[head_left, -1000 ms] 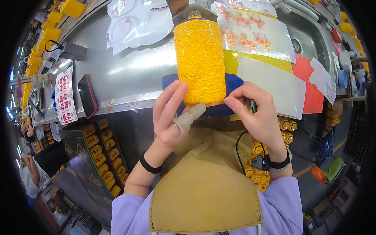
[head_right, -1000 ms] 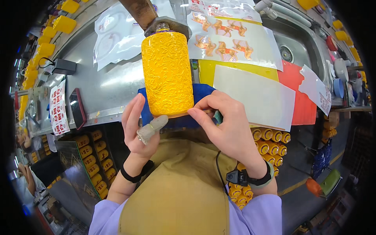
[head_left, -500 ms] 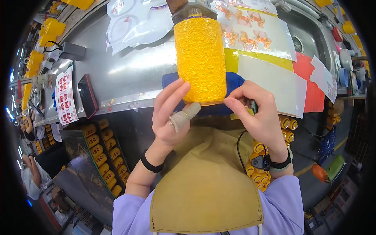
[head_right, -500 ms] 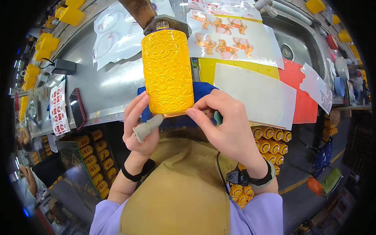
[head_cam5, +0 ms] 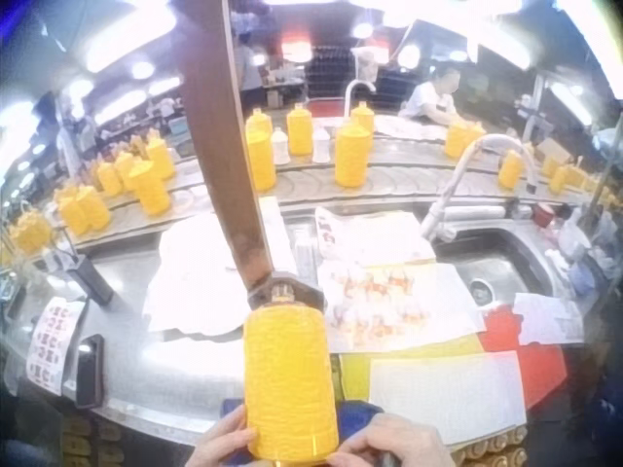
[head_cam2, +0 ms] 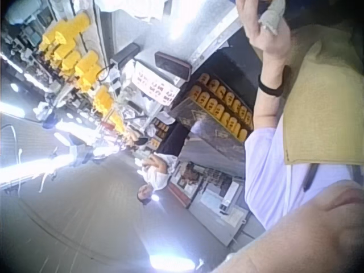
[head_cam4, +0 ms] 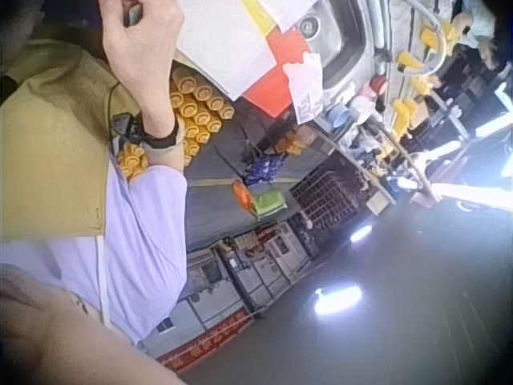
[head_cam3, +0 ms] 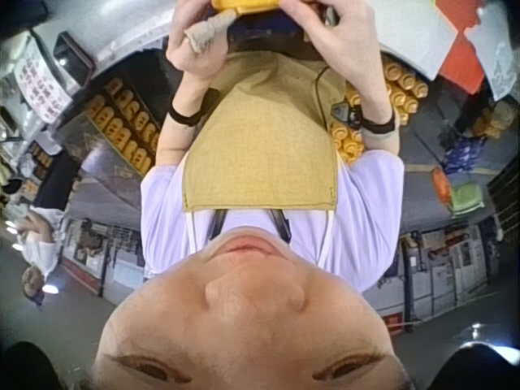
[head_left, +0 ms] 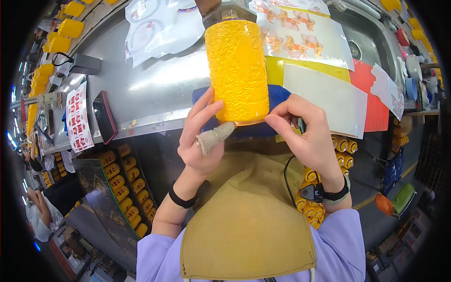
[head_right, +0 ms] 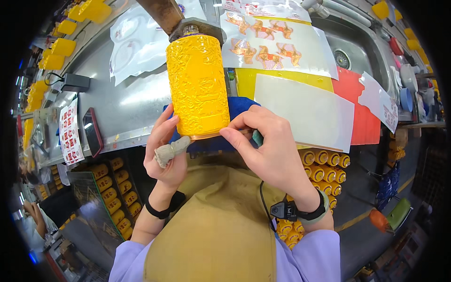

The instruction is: Applying labels and decorative ribbons to liquor bottles at a manufacturing workstation.

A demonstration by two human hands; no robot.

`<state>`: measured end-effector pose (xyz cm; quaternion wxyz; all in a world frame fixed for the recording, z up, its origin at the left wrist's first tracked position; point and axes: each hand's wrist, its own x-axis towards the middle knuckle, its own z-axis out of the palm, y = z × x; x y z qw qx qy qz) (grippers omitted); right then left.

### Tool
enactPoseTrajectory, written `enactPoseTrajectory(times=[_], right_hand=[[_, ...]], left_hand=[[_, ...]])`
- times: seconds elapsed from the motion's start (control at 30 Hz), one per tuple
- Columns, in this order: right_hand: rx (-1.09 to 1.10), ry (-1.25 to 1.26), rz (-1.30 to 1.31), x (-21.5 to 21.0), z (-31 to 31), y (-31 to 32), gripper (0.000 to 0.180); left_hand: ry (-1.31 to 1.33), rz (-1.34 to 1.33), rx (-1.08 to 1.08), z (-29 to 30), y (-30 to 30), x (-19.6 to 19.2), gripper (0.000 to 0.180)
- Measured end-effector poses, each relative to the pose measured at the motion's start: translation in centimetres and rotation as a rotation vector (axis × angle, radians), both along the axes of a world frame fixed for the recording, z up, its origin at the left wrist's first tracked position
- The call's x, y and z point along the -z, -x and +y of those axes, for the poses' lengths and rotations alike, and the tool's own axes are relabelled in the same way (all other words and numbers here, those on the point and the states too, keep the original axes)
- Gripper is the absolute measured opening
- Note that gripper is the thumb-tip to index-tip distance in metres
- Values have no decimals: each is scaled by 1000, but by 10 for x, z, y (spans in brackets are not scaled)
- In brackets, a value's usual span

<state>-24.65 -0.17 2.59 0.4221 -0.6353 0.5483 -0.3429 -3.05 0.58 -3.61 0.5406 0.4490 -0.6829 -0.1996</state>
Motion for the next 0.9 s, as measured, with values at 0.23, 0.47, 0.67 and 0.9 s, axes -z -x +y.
enactPoseTrajectory(times=[0.23, 0.47, 0.67, 0.9], right_hand=[[0, 0, 6, 1, -1, 1, 15], [-3, 17, 5, 2, 0, 1, 15], [-6, 17, 8, 3, 0, 1, 15], [14, 33, 14, 3, 0, 3, 14]], left_hand=[[182, -332, -5, 4, -3, -8, 31], [198, -290, 34, -5, 6, -13, 25], [-38, 37, -25, 2, 3, 0, 23], [267, -373, -2, 2, 4, -11, 34]])
